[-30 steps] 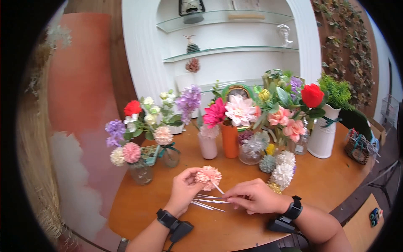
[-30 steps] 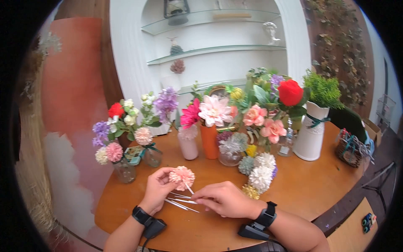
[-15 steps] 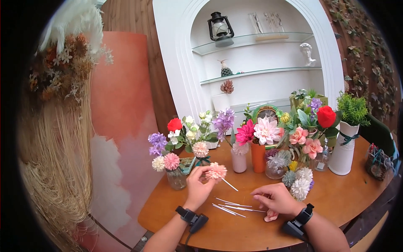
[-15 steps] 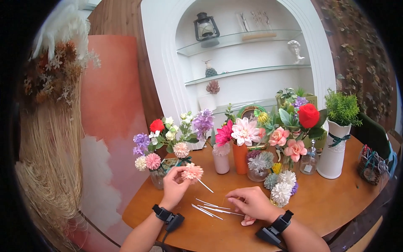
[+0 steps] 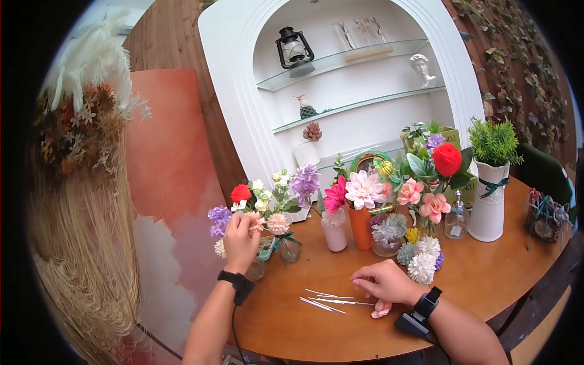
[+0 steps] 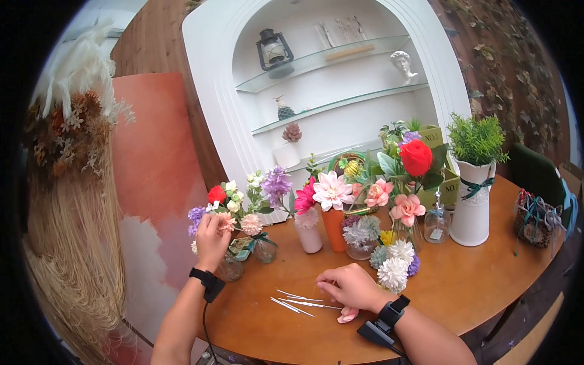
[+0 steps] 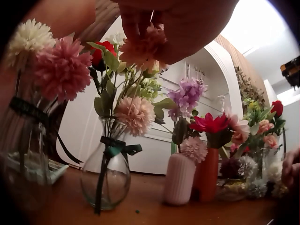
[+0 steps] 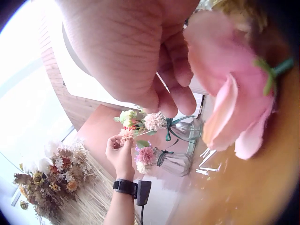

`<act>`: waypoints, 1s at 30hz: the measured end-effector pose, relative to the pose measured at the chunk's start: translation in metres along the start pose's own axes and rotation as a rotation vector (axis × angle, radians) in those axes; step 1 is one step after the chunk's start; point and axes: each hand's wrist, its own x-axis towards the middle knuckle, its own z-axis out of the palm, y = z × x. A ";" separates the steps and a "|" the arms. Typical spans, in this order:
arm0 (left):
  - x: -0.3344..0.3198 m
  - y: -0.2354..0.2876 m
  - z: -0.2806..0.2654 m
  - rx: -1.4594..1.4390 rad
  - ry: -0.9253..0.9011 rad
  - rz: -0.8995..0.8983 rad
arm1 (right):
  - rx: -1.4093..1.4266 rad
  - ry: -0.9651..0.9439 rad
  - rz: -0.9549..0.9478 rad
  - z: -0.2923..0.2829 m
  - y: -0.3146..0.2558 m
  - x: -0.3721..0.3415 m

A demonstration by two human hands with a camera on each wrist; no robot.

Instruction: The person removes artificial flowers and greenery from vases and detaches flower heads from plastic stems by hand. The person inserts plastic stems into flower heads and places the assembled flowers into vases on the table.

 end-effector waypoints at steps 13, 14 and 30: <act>0.016 -0.004 0.023 0.098 -0.125 0.032 | -0.076 0.033 -0.061 0.000 0.008 0.001; 0.016 -0.003 0.024 0.095 -0.127 0.034 | -0.073 0.022 -0.047 -0.001 0.006 0.001; 0.016 -0.008 0.024 0.230 -0.239 0.101 | -0.081 -0.027 0.013 -0.001 0.006 0.001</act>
